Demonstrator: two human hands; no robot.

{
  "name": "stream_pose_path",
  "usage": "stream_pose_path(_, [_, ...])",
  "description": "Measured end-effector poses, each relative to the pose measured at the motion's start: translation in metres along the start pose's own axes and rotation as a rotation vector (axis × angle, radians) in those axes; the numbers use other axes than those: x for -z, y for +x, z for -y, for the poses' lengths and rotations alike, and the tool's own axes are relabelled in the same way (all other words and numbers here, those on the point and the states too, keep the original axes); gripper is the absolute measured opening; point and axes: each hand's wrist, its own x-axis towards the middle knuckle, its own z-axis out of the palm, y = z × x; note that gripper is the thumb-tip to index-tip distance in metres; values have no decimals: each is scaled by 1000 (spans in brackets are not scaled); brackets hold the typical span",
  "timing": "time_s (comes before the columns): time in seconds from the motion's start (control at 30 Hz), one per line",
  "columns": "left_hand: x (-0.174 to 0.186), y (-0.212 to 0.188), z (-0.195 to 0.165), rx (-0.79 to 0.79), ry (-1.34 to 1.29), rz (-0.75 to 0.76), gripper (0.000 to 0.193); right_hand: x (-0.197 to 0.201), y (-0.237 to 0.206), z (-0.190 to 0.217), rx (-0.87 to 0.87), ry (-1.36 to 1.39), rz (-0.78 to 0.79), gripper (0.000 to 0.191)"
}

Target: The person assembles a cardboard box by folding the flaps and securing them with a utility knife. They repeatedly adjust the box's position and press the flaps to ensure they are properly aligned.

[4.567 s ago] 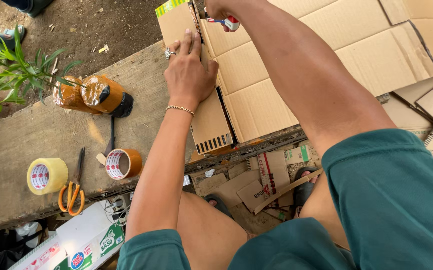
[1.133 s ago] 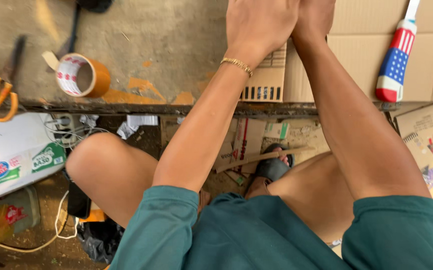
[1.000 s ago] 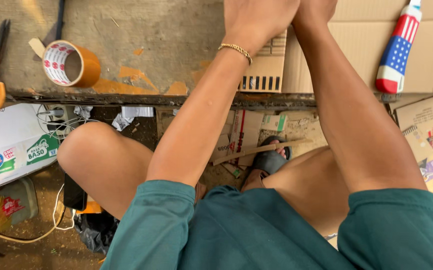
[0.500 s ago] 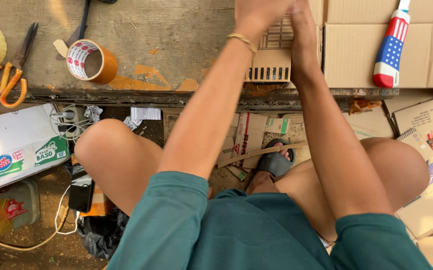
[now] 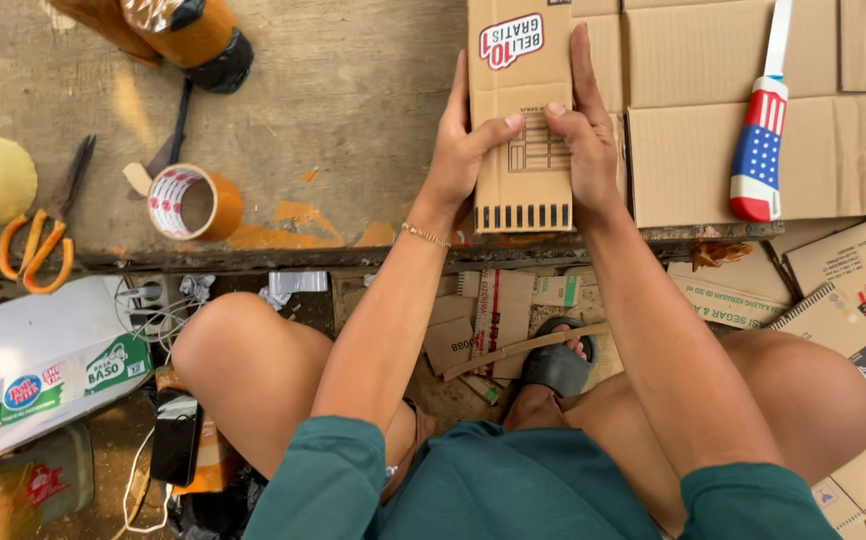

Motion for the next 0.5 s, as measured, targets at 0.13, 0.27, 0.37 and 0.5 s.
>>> stream_pose_path(0.13, [-24,2,2,-339,677,-74,113,8,-2,3,-10,248,-70,74])
stream_pose_path(0.27, [-28,4,1,-286,409,-28,98,9,-2,7,44,173,3,67])
stream_pose_path(0.37, [-25,1,-6,-19,157,-35,109,2,-2,10,-43,175,-43,71])
stream_pose_path(0.5, [-17,-9,-21,45,127,-100,105,-21,-1,17,-151,114,-148,70])
